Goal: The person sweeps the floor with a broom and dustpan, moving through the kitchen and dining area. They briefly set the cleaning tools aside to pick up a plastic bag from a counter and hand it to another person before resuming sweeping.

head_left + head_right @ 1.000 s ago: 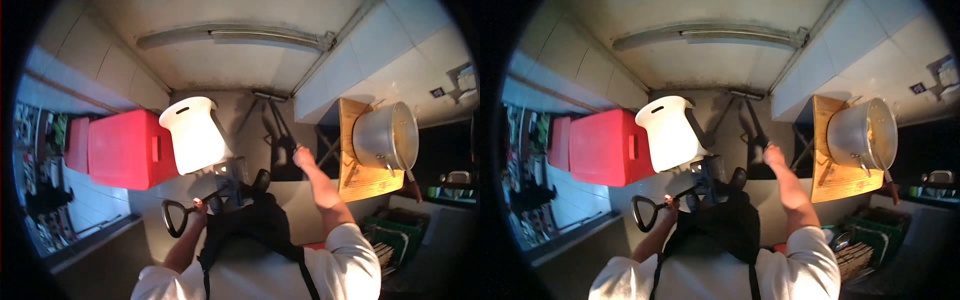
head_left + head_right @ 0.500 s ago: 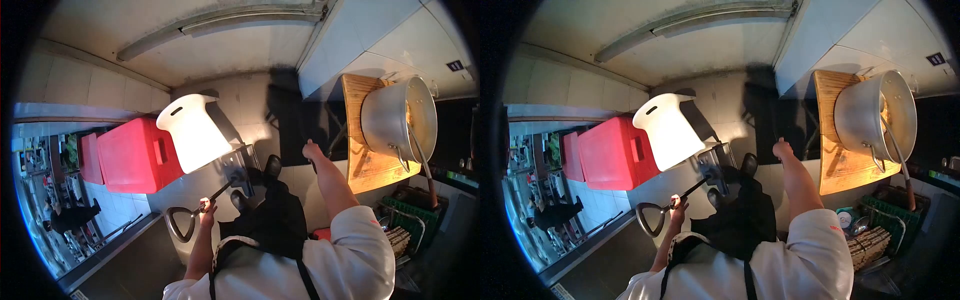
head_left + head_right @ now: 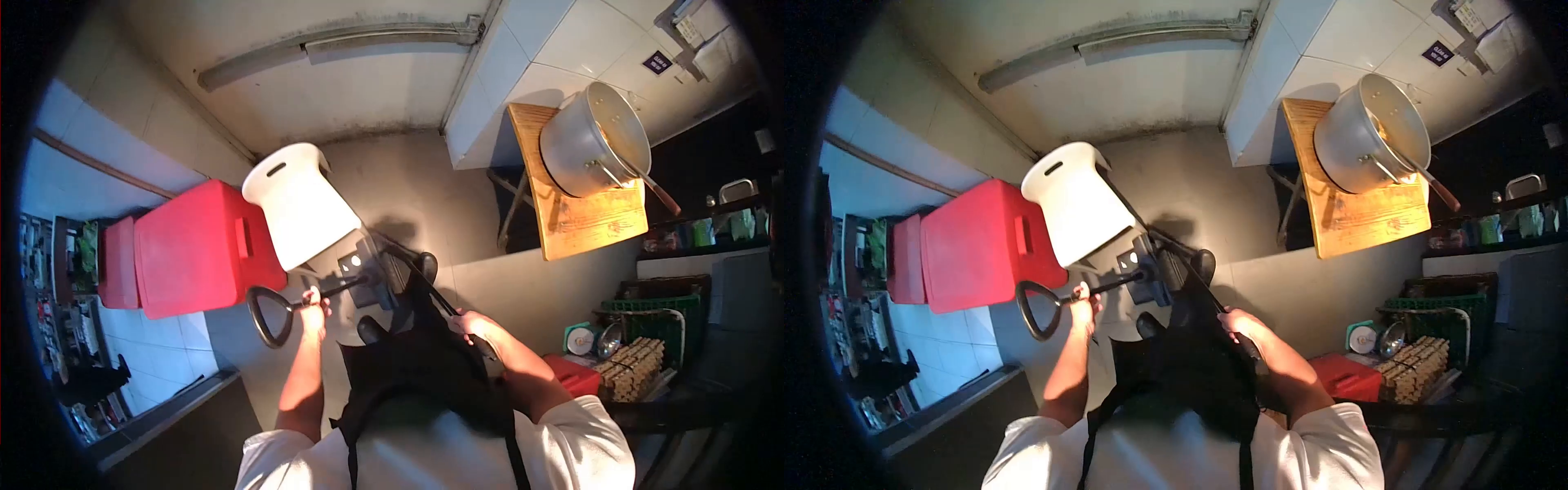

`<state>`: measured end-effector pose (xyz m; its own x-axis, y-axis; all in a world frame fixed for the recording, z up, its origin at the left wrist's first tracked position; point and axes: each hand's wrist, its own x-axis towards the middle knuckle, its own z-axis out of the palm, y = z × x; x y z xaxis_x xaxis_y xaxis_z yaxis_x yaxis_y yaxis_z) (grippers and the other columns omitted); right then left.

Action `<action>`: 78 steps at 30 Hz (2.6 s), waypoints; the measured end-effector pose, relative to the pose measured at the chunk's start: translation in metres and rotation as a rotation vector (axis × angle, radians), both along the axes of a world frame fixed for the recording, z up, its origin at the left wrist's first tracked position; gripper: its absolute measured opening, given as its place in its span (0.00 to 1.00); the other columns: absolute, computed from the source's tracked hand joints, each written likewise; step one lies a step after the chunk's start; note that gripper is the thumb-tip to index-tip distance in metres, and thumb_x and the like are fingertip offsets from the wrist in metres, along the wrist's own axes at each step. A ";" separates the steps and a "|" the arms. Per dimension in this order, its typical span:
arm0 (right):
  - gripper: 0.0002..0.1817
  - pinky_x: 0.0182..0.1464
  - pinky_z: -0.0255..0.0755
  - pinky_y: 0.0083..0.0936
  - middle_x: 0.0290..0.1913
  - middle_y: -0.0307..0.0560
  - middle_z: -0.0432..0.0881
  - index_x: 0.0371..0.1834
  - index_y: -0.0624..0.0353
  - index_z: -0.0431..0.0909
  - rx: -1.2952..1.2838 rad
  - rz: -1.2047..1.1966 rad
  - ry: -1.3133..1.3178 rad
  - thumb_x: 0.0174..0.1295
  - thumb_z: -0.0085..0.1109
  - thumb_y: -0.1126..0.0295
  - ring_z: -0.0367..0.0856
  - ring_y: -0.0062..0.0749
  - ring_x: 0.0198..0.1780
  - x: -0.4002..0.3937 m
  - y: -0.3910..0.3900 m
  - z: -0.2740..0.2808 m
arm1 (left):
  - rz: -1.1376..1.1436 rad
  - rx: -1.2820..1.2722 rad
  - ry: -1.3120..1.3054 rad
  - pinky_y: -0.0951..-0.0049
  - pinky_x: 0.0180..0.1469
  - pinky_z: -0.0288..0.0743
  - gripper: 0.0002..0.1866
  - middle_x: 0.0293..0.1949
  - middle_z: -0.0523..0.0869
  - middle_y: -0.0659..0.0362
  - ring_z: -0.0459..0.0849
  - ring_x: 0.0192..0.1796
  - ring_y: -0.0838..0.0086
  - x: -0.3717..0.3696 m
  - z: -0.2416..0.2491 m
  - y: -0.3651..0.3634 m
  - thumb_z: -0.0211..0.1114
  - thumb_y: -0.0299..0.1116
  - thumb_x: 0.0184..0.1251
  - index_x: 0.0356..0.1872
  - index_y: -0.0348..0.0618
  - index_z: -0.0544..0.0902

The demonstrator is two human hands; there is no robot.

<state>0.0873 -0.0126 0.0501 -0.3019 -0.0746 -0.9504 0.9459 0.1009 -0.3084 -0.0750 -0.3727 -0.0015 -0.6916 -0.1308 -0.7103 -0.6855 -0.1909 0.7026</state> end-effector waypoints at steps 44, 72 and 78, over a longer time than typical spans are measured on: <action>0.19 0.34 0.73 0.34 0.28 0.58 0.79 0.43 0.68 0.71 0.622 0.775 0.039 0.47 0.58 0.71 0.80 0.41 0.37 -0.094 0.204 -0.181 | 0.097 0.024 0.322 0.73 0.37 0.76 0.06 0.35 0.74 0.62 0.80 0.34 0.70 0.075 -0.039 0.101 0.54 0.35 0.64 0.40 0.48 0.70; 0.26 0.36 0.73 0.38 0.37 0.58 0.78 0.55 0.59 0.66 0.526 -1.291 0.133 0.48 0.50 0.70 0.79 0.45 0.36 0.197 -0.408 0.016 | -1.417 0.006 0.196 0.73 0.36 0.68 0.12 0.31 0.73 0.62 0.71 0.30 0.73 0.037 -0.021 0.099 0.54 0.43 0.64 0.34 0.46 0.73; 0.34 0.54 0.66 0.36 0.52 0.61 0.74 0.63 0.62 0.59 0.627 -1.258 -0.099 0.51 0.52 0.63 0.73 0.49 0.54 0.184 -0.580 0.016 | -1.722 0.030 0.185 0.73 0.35 0.67 0.11 0.30 0.73 0.62 0.71 0.30 0.74 0.065 -0.014 0.026 0.53 0.42 0.64 0.34 0.45 0.72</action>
